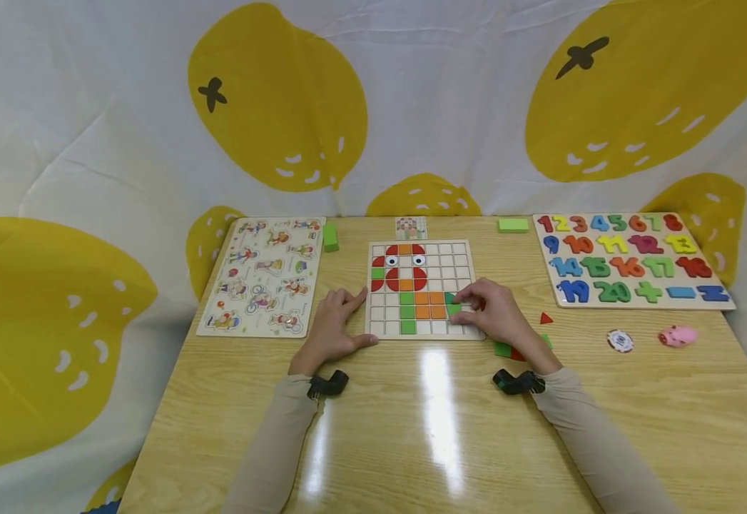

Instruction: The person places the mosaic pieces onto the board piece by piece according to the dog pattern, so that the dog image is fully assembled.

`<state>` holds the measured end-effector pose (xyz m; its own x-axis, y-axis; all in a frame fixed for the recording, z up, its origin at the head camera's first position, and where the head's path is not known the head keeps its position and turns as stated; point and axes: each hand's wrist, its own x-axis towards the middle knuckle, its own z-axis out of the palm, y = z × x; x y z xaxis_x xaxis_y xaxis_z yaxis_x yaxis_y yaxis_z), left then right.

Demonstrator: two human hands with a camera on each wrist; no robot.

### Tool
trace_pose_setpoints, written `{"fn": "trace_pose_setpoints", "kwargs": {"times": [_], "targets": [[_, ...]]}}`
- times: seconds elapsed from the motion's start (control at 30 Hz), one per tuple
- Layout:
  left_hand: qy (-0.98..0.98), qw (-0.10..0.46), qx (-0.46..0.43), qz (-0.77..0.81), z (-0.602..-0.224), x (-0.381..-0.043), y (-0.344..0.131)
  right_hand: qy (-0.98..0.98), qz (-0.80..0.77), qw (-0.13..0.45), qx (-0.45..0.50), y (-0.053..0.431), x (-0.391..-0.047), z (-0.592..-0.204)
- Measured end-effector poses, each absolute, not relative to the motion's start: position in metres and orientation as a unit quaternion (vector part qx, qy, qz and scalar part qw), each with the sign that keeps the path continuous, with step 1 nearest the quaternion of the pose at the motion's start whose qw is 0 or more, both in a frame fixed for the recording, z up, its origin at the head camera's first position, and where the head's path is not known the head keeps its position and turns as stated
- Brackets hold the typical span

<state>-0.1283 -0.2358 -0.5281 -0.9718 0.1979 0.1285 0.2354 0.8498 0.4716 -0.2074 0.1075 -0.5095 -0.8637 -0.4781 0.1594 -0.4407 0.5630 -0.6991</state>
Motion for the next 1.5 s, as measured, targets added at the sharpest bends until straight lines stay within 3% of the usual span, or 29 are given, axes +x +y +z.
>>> {"fn": "trace_pose_setpoints", "kwargs": {"times": [0.43, 0.57, 0.73, 0.87, 1.23, 1.5], "targets": [[-0.963, 0.03, -0.104, -0.246, -0.53, -0.127, -0.237, 0.869, -0.397, -0.012, -0.293, 0.112, -0.203, -0.509], [-0.963, 0.026, -0.103, -0.248, -0.531, -0.126, -0.237, 0.883, -0.381, -0.009, -0.274, 0.148, -0.196, -0.493], [-0.963, 0.031, -0.103, -0.245, -0.528, -0.124, -0.238, 0.919, -0.289, 0.042, -0.264, 0.21, -0.184, -0.475], [-0.964, 0.033, -0.096, -0.244, -0.526, -0.124, -0.242, 0.93, -0.251, 0.064, -0.26, 0.229, -0.177, -0.478], [-0.961, 0.032, -0.102, -0.256, -0.528, -0.126, -0.238, 0.919, -0.309, 0.06, -0.239, 0.222, -0.175, -0.486], [-0.959, 0.046, -0.118, -0.254, -0.531, -0.129, -0.236, 0.864, -0.452, 0.049, -0.217, 0.162, -0.18, -0.489]]}}
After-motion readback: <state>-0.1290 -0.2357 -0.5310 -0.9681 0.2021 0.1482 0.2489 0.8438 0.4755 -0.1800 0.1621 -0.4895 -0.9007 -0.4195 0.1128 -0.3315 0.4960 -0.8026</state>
